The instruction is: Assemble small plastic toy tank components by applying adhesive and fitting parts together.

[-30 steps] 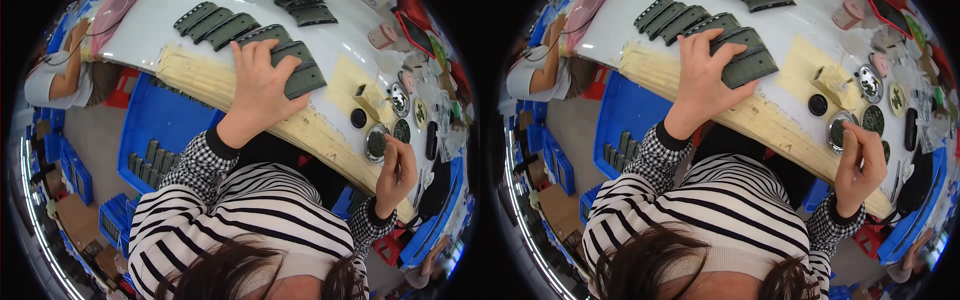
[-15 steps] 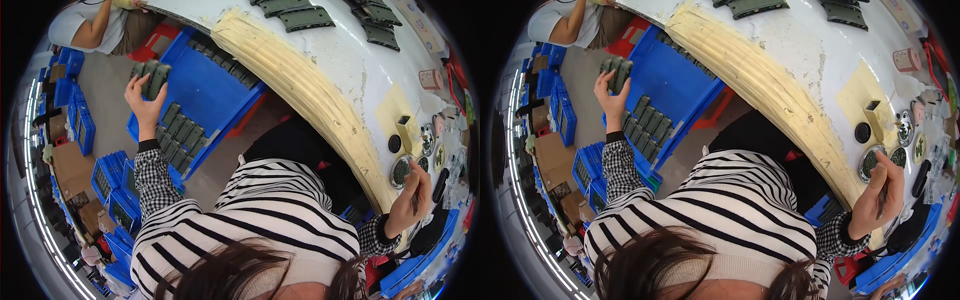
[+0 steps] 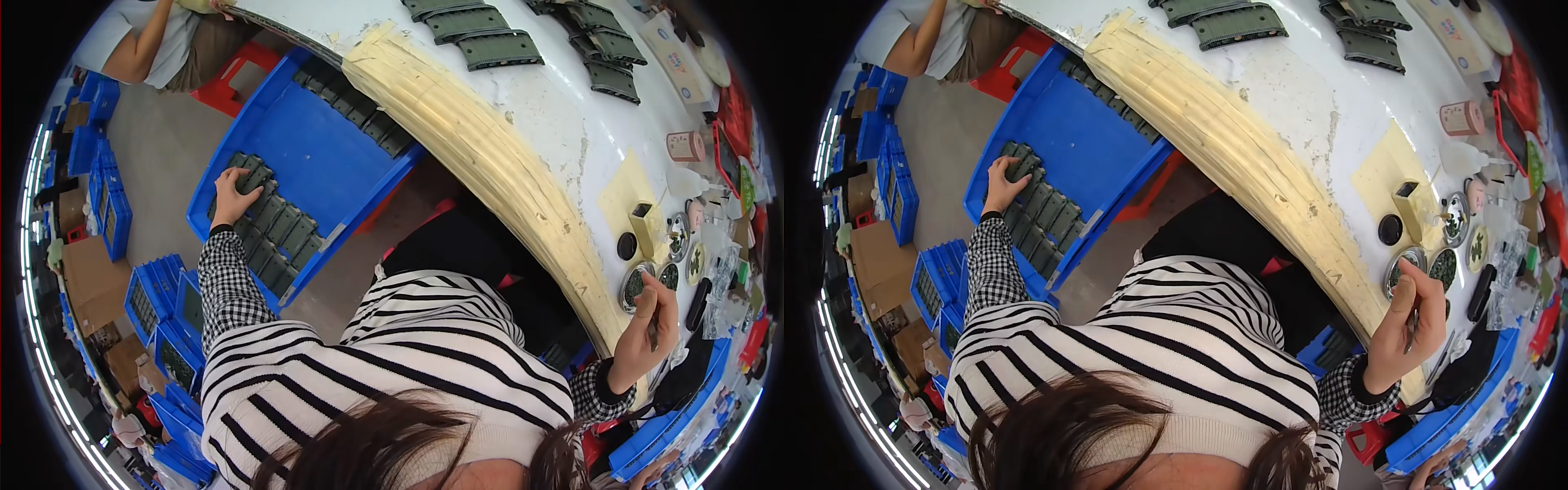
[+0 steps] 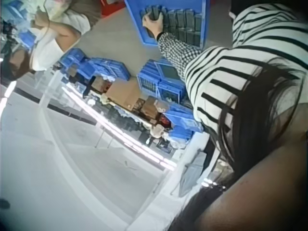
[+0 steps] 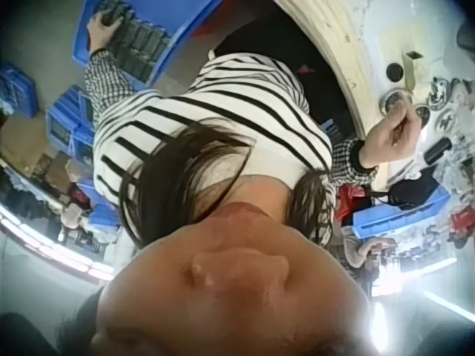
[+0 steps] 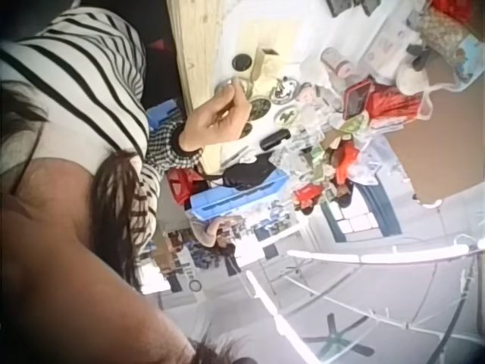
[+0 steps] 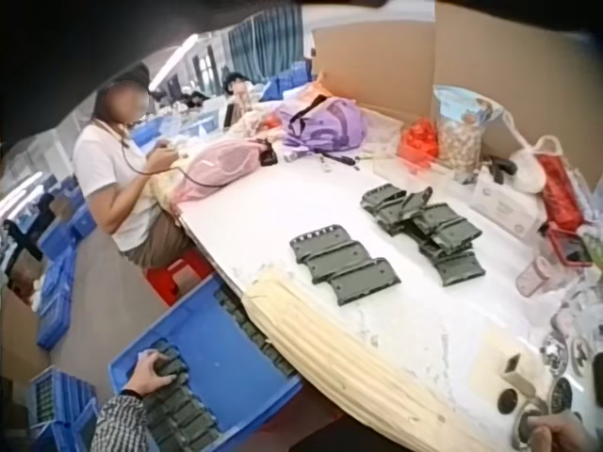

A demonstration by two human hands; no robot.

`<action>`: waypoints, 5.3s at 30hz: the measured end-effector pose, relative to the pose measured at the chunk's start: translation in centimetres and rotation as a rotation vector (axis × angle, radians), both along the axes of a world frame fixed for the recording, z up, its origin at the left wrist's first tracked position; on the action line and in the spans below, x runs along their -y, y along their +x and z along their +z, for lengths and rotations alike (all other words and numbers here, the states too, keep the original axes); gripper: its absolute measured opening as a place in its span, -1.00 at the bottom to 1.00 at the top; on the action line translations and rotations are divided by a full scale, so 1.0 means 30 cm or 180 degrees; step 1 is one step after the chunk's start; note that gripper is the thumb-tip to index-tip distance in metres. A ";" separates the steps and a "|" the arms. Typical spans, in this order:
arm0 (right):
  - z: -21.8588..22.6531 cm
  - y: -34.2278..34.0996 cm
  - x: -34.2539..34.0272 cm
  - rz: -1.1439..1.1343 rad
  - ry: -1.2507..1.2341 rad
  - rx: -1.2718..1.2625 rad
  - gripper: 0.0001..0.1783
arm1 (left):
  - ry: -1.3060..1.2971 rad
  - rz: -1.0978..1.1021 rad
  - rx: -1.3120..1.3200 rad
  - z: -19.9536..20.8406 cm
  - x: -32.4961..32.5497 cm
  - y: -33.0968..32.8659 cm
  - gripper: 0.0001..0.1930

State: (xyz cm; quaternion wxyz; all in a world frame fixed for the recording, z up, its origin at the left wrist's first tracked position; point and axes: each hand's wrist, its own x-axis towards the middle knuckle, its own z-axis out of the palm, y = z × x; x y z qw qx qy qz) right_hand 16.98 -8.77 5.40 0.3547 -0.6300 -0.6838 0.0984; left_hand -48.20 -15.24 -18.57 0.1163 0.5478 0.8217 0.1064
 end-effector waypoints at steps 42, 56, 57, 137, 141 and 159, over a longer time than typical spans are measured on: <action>-0.018 -0.018 0.028 -0.0048 -0.0065 0.0060 -0.87 | 0.0352 -0.0256 -0.0830 -0.039 -0.301 0.044 -0.73; -0.028 -0.040 0.002 0.0156 -0.0200 0.0002 -0.87 | 0.0831 -0.0028 -0.0982 -0.194 -0.174 0.084 -0.63; -0.026 -0.041 0.004 0.0135 -0.0188 0.0024 -0.87 | 0.0766 -0.0011 -0.0852 -0.191 -0.186 0.094 -0.60; 0.000 -0.069 0.023 0.0415 -0.0114 0.0109 -0.93 | -0.0293 -0.0008 -0.0340 -0.041 -0.277 0.313 0.29; 0.010 -0.073 0.024 0.0462 -0.0023 0.0173 -0.93 | -0.1145 -0.0037 -0.0322 0.021 -0.338 0.291 0.32; 0.009 -0.061 0.039 0.0398 -0.0079 0.0231 -0.92 | 0.0414 -0.0612 -0.0176 -0.049 -0.567 0.364 -0.22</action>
